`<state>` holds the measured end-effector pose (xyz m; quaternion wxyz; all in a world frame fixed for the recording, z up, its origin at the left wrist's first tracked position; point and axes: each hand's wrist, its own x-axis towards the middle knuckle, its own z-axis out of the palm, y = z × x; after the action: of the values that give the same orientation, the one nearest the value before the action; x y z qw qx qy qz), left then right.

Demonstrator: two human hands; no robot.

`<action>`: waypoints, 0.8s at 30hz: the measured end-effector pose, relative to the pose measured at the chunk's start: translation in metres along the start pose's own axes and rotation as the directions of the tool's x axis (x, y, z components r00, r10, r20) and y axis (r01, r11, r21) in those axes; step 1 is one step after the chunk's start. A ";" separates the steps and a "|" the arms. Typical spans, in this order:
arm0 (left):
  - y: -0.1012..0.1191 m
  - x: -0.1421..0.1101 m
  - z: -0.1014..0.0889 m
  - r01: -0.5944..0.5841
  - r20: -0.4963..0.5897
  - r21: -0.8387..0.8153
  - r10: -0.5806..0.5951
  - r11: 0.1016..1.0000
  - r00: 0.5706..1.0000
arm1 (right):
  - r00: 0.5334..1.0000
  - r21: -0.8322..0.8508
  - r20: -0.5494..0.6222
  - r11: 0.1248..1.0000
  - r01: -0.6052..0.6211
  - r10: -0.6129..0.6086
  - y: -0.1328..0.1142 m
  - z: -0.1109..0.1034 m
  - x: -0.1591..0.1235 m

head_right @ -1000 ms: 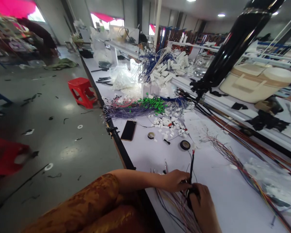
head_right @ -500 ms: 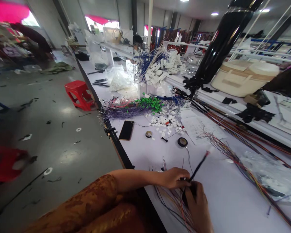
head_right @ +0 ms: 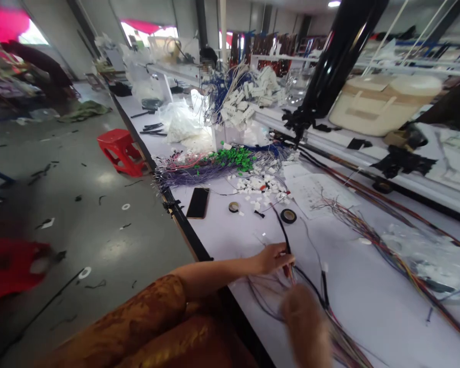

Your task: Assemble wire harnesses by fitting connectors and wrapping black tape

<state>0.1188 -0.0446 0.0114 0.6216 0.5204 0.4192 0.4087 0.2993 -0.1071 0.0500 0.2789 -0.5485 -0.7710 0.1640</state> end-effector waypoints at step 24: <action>0.048 -0.015 -0.115 -0.279 0.196 0.760 0.201 0.588 0.960 | 0.892 0.452 0.262 0.769 -0.452 0.369 0.002 0.060 0.060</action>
<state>0.0021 -0.0176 0.0482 0.2911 0.8074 0.4524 0.2424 0.2496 -0.0473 0.0161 0.3070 -0.5974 -0.5819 0.4585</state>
